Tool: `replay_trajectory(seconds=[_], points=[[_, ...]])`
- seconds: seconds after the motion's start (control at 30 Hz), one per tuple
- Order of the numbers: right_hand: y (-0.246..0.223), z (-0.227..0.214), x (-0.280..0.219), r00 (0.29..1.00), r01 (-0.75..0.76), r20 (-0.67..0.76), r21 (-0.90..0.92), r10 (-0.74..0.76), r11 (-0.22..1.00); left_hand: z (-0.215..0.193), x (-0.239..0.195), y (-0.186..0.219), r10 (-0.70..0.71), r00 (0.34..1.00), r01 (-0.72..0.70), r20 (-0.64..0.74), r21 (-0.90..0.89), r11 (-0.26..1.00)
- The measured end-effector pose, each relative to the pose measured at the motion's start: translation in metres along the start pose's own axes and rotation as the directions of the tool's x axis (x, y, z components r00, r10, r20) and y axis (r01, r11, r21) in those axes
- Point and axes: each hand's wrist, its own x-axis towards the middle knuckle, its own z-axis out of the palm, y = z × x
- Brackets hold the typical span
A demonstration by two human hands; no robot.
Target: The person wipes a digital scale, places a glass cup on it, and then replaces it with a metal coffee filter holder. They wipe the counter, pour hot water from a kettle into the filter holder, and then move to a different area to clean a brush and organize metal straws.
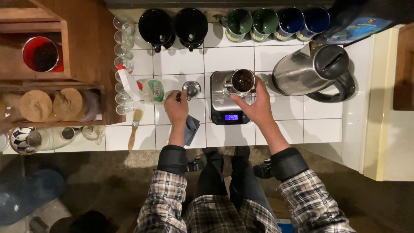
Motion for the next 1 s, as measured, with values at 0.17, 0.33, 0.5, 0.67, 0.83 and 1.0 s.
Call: replay_trajectory(seconds=[0.17, 0.33, 0.5, 0.67, 0.83, 1.0], points=[[0.001, -0.009, -0.009, 0.996, 0.086, -0.029, -0.050, -0.088, 0.995, -0.031, -0.032, -0.013, 0.021, 0.998, -0.010, -0.066, 0.157, 0.988], [0.028, -0.014, -0.041, 0.991, 0.066, -0.110, -0.069, -0.074, 0.995, -0.044, -0.064, -0.041, 0.047, 0.999, -0.046, 0.002, 0.246, 0.968], [0.028, -0.020, -0.072, 0.979, 0.091, -0.172, -0.097, -0.107, 0.991, -0.038, -0.084, -0.049, 0.138, 0.990, -0.144, 0.040, 0.218, 0.965], [0.042, -0.016, -0.101, 0.985, -0.151, 0.086, 0.012, 0.149, 0.988, -0.045, -0.110, -0.013, 0.140, 0.989, -0.141, 0.040, 0.025, 0.990], [0.010, -0.017, -0.126, 0.932, -0.169, 0.319, -0.031, 0.170, 0.985, -0.024, -0.159, 0.003, -0.097, 0.971, 0.171, 0.221, -0.349, 0.921], [0.012, -0.029, -0.160, 0.899, -0.205, 0.419, 0.146, 0.127, 0.968, 0.017, -0.209, 0.032, 0.190, 0.948, 0.008, 0.253, -0.620, 0.784]])
